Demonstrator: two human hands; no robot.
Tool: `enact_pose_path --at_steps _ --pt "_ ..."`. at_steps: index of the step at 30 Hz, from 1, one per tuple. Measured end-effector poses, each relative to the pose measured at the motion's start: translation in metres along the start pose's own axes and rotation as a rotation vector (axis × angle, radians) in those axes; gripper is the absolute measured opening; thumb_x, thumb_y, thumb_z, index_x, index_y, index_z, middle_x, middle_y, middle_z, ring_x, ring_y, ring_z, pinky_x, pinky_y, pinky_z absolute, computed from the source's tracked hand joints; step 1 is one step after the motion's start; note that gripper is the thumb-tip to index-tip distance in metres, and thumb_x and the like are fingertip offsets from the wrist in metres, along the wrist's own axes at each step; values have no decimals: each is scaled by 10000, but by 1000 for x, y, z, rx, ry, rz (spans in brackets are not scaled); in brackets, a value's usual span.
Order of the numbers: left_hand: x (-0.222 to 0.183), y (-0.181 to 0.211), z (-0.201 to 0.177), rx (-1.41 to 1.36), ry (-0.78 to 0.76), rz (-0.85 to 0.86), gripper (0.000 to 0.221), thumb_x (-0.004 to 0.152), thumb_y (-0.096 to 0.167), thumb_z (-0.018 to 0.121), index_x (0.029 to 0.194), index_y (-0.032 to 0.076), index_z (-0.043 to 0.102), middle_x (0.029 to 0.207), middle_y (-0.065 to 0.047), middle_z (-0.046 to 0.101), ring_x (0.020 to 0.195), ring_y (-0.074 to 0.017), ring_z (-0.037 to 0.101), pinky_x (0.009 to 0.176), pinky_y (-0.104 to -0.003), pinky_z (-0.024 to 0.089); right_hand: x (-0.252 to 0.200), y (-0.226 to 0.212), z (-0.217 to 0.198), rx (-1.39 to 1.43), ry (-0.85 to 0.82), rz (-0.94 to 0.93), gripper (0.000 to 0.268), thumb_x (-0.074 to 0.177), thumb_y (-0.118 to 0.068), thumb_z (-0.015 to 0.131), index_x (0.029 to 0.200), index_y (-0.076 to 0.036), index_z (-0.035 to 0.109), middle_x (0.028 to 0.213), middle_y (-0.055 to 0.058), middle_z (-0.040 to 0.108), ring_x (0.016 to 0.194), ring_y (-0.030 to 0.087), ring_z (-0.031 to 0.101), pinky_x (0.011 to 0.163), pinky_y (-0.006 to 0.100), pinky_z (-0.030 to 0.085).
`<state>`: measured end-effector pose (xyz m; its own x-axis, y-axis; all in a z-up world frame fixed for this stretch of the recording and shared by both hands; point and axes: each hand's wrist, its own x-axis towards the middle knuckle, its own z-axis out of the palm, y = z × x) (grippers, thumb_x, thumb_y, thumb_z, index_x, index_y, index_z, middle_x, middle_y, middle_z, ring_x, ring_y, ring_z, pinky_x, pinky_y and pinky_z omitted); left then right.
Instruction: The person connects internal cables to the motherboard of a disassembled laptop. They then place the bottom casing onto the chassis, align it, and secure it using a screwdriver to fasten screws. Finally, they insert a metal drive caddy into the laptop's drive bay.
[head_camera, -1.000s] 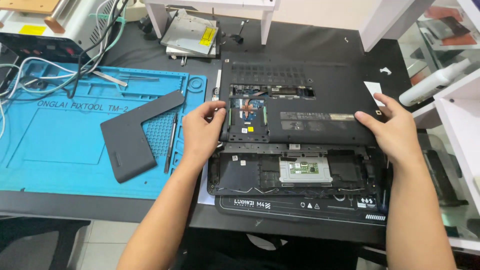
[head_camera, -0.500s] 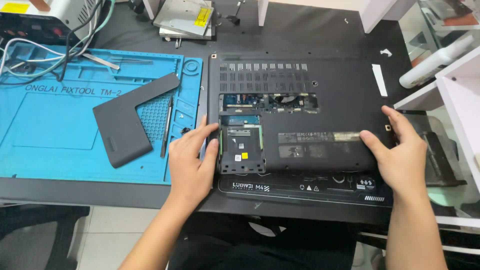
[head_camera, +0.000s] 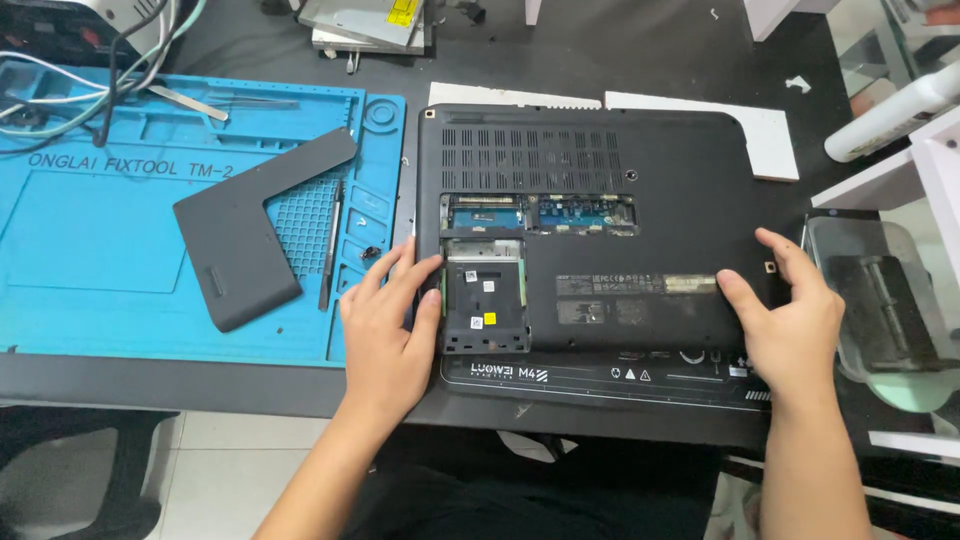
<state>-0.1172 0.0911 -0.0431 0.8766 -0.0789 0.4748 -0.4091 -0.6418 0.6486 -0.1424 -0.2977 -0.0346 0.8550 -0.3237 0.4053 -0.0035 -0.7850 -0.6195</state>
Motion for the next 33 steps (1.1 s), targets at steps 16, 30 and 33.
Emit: enact_pose_path --at_steps 16,30,33 --pt "2 8 -2 28 -56 -6 417 965 217 633 1353 63 638 1537 -198 541 1453 -328 461 1102 -447 302 1 -7 1 -9 -29 56 521 901 -193 831 1381 -52 685 1154 154 738 1046 209 688 939 338 527" --pt "0 4 -2 4 -37 -5 426 942 221 677 1336 58 663 1525 -210 553 1372 -298 556 1102 -434 329 -1 -4 -1 28 -25 5 486 895 -190 810 1345 -54 687 1420 191 678 1202 290 671 1046 375 507" --pt "0 5 -1 39 -29 -8 426 907 202 689 1307 59 677 1505 -204 574 1339 -293 574 1090 -433 342 -3 -3 -2 -85 -51 -123 448 927 -200 809 1321 -32 680 1464 258 623 1353 366 619 1124 424 479"
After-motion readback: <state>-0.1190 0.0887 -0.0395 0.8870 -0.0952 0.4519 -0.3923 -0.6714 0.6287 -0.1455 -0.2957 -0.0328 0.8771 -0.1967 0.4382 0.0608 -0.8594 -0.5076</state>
